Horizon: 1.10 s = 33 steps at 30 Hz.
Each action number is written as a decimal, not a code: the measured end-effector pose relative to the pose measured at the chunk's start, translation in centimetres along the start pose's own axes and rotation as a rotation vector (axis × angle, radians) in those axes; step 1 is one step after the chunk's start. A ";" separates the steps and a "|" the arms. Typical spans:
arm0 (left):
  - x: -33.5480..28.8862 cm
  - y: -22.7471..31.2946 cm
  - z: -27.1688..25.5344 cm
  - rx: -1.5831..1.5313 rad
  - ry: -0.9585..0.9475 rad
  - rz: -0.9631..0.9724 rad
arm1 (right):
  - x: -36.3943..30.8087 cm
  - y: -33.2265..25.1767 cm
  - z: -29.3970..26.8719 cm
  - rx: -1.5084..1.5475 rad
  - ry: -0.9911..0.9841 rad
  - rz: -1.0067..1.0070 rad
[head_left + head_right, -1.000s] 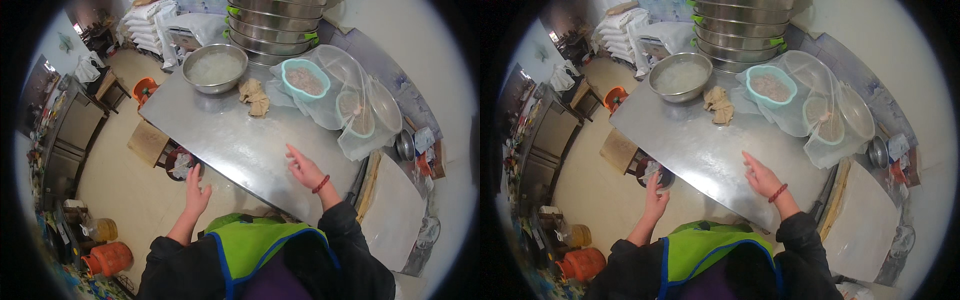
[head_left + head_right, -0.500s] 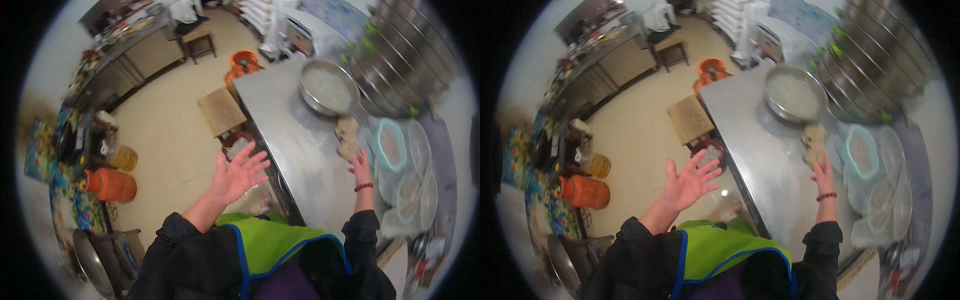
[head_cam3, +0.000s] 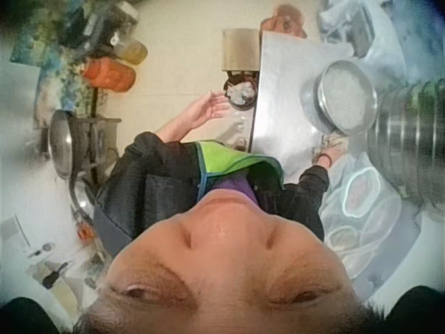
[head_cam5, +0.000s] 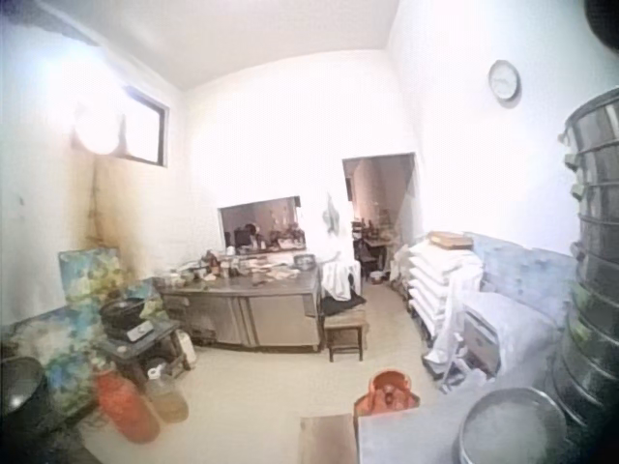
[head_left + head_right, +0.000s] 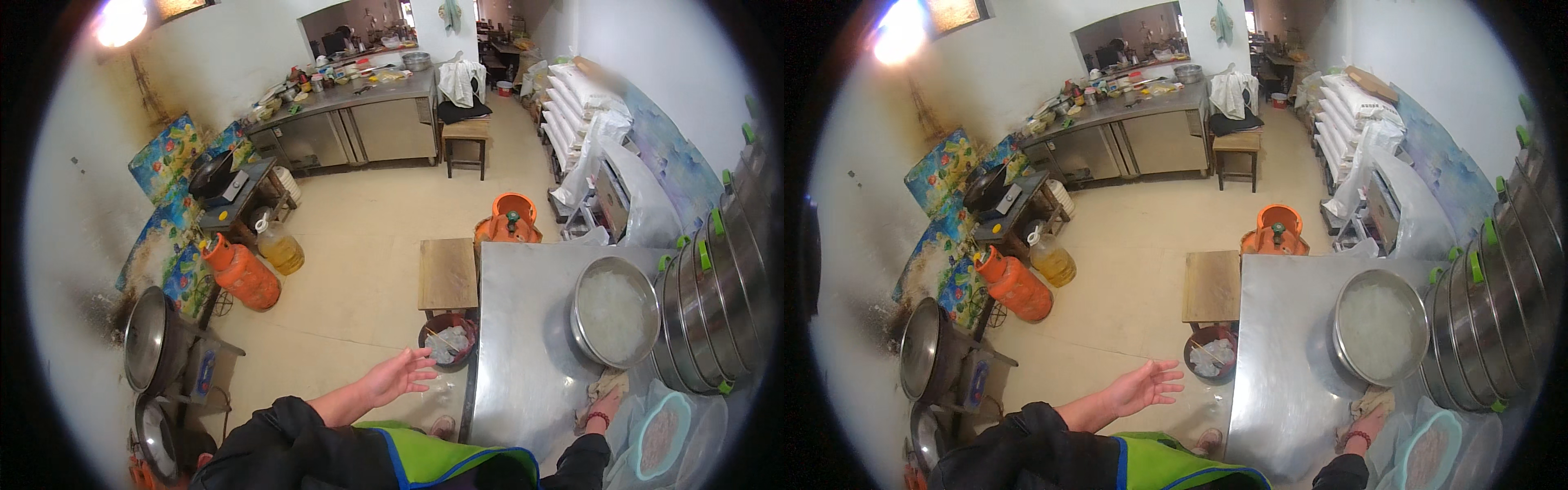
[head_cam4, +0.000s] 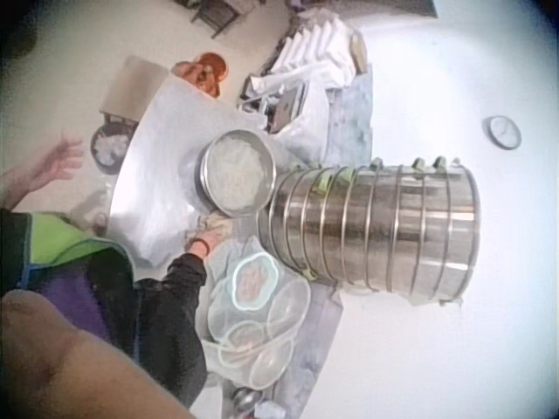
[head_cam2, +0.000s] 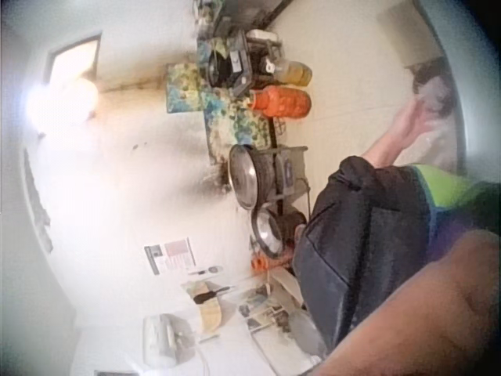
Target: The person stirs a large bowl of seasoned food with a spatula and chopsticks, then covers the bowl with plastic wrap. They walk to another area and wipe a wooden table with a cloth, moving a bowl and plate aside before returning the plate to a stack.
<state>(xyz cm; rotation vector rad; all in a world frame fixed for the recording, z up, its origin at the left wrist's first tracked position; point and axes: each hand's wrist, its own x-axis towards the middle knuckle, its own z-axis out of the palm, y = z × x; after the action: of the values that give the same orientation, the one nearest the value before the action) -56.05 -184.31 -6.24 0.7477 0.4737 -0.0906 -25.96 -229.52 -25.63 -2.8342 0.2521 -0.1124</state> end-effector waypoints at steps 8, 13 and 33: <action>2.4 -1.9 1.2 0.233 0.036 -0.174 | -5.8 -2.5 -0.8 0.413 -0.291 -0.183; 5.0 -4.0 5.4 0.519 -0.058 -0.237 | -12.4 -11.4 -4.5 1.028 -0.446 -0.277; 7.7 -4.5 11.4 1.241 0.032 0.337 | -17.5 -24.8 -7.3 1.204 -0.476 -0.503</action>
<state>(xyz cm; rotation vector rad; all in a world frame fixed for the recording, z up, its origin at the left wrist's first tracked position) -45.90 -194.58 -5.28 2.0373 0.2749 -0.0492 -39.87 -205.02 -12.29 -1.5877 -0.4838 0.2330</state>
